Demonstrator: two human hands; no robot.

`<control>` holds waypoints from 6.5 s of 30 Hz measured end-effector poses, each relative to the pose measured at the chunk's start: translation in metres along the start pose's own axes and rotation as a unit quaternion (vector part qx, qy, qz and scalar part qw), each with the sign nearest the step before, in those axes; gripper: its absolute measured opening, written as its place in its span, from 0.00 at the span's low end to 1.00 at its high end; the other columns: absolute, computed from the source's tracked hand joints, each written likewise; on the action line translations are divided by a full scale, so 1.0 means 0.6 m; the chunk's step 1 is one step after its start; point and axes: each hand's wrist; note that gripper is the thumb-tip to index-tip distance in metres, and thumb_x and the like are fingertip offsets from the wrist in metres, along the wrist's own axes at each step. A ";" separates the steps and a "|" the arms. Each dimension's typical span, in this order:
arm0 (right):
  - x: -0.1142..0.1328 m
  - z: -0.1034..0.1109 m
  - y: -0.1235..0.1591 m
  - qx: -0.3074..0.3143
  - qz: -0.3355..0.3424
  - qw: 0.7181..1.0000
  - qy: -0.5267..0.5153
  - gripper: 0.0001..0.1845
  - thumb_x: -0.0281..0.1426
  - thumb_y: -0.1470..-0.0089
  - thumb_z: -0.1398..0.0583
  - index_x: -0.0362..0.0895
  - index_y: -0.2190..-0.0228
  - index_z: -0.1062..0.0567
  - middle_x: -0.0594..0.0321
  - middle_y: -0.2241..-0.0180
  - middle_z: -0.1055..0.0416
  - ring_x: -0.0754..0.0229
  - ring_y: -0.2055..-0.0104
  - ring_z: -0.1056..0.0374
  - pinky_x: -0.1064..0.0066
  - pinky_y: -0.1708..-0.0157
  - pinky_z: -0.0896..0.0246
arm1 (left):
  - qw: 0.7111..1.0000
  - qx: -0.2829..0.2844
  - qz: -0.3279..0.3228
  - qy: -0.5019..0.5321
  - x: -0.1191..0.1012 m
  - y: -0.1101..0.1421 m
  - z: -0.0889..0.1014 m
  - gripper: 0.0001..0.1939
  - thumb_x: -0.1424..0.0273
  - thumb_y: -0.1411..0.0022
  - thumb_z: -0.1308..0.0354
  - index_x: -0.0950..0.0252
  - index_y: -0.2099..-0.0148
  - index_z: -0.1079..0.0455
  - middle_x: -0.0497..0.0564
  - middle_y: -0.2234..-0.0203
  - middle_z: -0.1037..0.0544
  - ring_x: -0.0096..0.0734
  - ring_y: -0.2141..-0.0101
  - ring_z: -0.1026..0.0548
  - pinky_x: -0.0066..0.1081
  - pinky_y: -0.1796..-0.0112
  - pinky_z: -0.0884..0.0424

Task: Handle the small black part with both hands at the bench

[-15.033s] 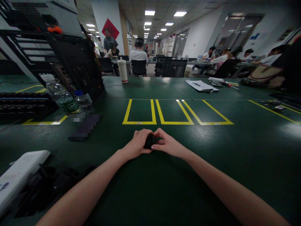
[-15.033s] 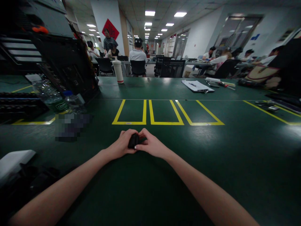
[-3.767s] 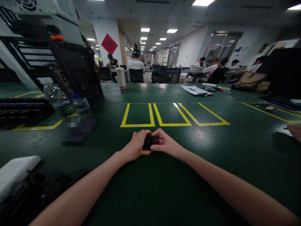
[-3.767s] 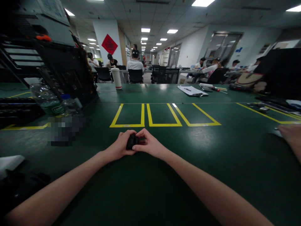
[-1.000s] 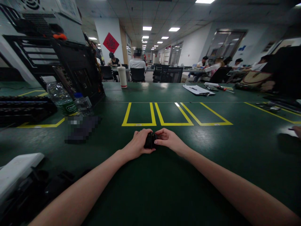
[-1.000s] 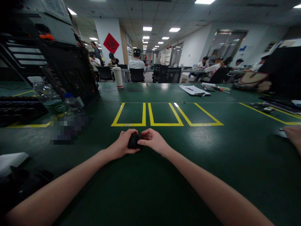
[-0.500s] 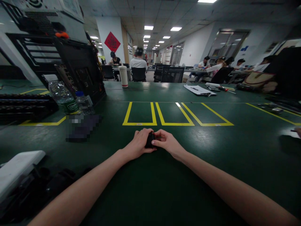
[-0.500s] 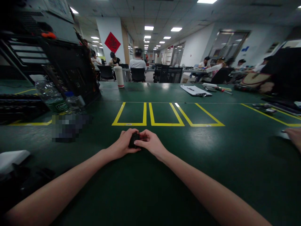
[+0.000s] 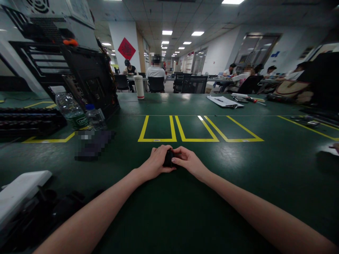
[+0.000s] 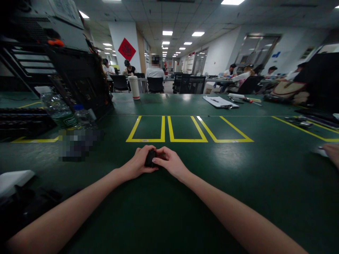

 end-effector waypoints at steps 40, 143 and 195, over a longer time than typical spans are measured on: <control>-0.005 0.016 -0.004 0.051 -0.017 0.998 -0.024 0.13 0.32 0.54 0.40 0.44 0.65 0.35 0.63 0.62 0.35 0.59 0.58 0.36 0.61 0.56 0.40 | 1.000 -0.008 -0.013 -0.024 0.013 -0.006 -0.013 0.28 0.66 0.50 0.40 0.63 0.50 0.50 0.53 0.57 0.36 0.39 0.60 0.35 0.38 0.59 0.39; -0.006 0.011 -0.007 0.077 0.015 0.997 -0.021 0.14 0.33 0.55 0.39 0.45 0.66 0.38 0.65 0.64 0.36 0.60 0.59 0.37 0.63 0.58 0.40 | 1.000 0.003 -0.017 -0.013 0.004 -0.002 -0.002 0.26 0.68 0.49 0.41 0.61 0.50 0.49 0.53 0.57 0.36 0.39 0.58 0.35 0.38 0.58 0.40; -0.009 -0.005 -0.003 -0.003 0.001 0.998 0.067 0.09 0.39 0.46 0.49 0.47 0.66 0.38 0.66 0.68 0.38 0.63 0.67 0.38 0.69 0.68 0.38 | 0.999 -0.036 -0.027 -0.022 0.019 -0.004 -0.021 0.29 0.68 0.52 0.38 0.62 0.50 0.49 0.53 0.58 0.36 0.39 0.59 0.35 0.38 0.58 0.40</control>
Point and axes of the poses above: each hand's wrist, its own y-axis away from the middle knuckle, its own z-axis out of the back of the hand, x = y × z
